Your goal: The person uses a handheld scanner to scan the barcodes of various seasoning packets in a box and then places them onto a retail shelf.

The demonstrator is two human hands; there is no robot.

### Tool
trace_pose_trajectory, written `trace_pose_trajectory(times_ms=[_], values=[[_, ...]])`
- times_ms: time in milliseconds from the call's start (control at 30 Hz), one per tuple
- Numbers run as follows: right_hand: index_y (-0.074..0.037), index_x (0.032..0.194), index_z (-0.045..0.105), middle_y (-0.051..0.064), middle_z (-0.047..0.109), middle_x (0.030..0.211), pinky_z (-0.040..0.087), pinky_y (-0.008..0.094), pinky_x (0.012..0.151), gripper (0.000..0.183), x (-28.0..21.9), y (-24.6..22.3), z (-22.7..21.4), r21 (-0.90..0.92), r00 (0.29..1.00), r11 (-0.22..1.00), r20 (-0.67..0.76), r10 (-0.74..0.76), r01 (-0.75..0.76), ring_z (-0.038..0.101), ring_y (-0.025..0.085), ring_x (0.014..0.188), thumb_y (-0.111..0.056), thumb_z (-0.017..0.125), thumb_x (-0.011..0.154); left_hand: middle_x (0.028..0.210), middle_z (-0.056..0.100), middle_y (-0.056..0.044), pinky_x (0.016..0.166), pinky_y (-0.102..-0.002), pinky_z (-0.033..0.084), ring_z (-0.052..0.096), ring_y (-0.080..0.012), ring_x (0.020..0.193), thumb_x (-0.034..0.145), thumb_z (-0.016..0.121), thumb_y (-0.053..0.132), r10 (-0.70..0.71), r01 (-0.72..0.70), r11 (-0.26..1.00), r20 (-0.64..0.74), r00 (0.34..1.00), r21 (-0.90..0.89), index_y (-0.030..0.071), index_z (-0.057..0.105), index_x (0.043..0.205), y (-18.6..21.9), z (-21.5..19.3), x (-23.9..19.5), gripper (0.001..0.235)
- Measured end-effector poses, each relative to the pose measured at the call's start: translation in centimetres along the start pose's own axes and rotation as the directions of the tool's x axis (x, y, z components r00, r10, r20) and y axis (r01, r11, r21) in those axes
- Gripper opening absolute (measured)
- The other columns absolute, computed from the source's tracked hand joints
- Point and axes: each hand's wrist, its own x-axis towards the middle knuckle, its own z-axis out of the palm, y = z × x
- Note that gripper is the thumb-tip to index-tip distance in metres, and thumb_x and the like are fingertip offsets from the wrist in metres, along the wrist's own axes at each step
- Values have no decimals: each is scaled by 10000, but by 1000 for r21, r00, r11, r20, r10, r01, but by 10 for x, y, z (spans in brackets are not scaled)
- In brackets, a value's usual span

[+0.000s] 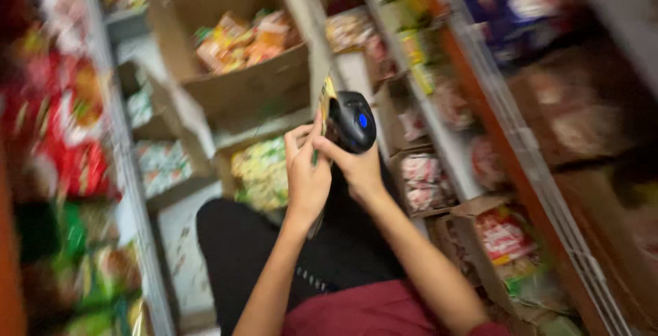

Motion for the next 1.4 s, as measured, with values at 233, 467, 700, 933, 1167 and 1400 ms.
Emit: trace_pose_trajectory(times_ms=[233, 467, 700, 933, 1167, 1400], values=[[-11, 1326, 621, 56, 697, 1231, 524, 358, 1004, 471, 24, -88, -50, 150, 873, 933, -427, -237, 327, 665, 183, 1127, 33, 723, 868, 1387, 460, -136, 1009, -389, 596, 563, -266, 1307, 900, 705, -22, 49, 38, 910, 198, 979, -413, 81, 677, 1327, 93, 45, 42, 441], [21, 1349, 606, 94, 681, 1275, 531, 372, 1011, 454, 12, -205, -98, 70, 692, 800, -550, -467, 596, 660, 202, 1150, 38, 702, 905, 1471, 331, -68, 912, -362, 605, 578, -227, 1173, 767, 786, -41, 193, 181, 784, 511, 838, -594, 64, 525, 1421, 188, 90, 75, 712], [-25, 1205, 636, 92, 647, 1198, 543, 386, 945, 263, -11, -255, -155, 165, 640, 732, -633, -435, 661, 647, 208, 1092, -28, 745, 966, 1367, 452, -92, 867, -327, 577, 668, -219, 1051, 805, 745, -82, 242, 397, 477, 551, 799, -784, -65, 555, 1356, 256, 151, 93, 583], [-64, 1136, 617, 156, 700, 1278, 624, 419, 841, 270, -63, -270, -160, 8, 587, 789, -674, -450, 614, 693, 294, 1171, -101, 695, 880, 1367, 413, -113, 823, -297, 584, 699, -204, 1010, 800, 768, -51, 331, 276, 589, 538, 775, -759, -31, 552, 1314, 317, 219, 96, 558], [-6, 1051, 607, 175, 693, 1276, 616, 412, 807, 215, -80, -257, -164, -46, 571, 814, -690, -444, 578, 704, 239, 1065, -102, 714, 891, 1104, 620, -210, 961, -491, 438, 530, -418, 1062, 801, 774, 106, 672, -668, 726, 377, 638, -164, 72, 752, 1066, 337, 251, 83, 268], [-22, 1100, 671, 109, 738, 1100, 583, 329, 680, 265, -78, -246, -166, -161, 699, 921, -608, -376, 355, 686, 159, 738, -106, 737, 858, 1125, 652, -145, 980, -496, 428, 535, -403, 1096, 882, 667, 68, 738, -699, 670, 115, 665, -251, 83, 734, 1087, 305, 211, 95, 217]])
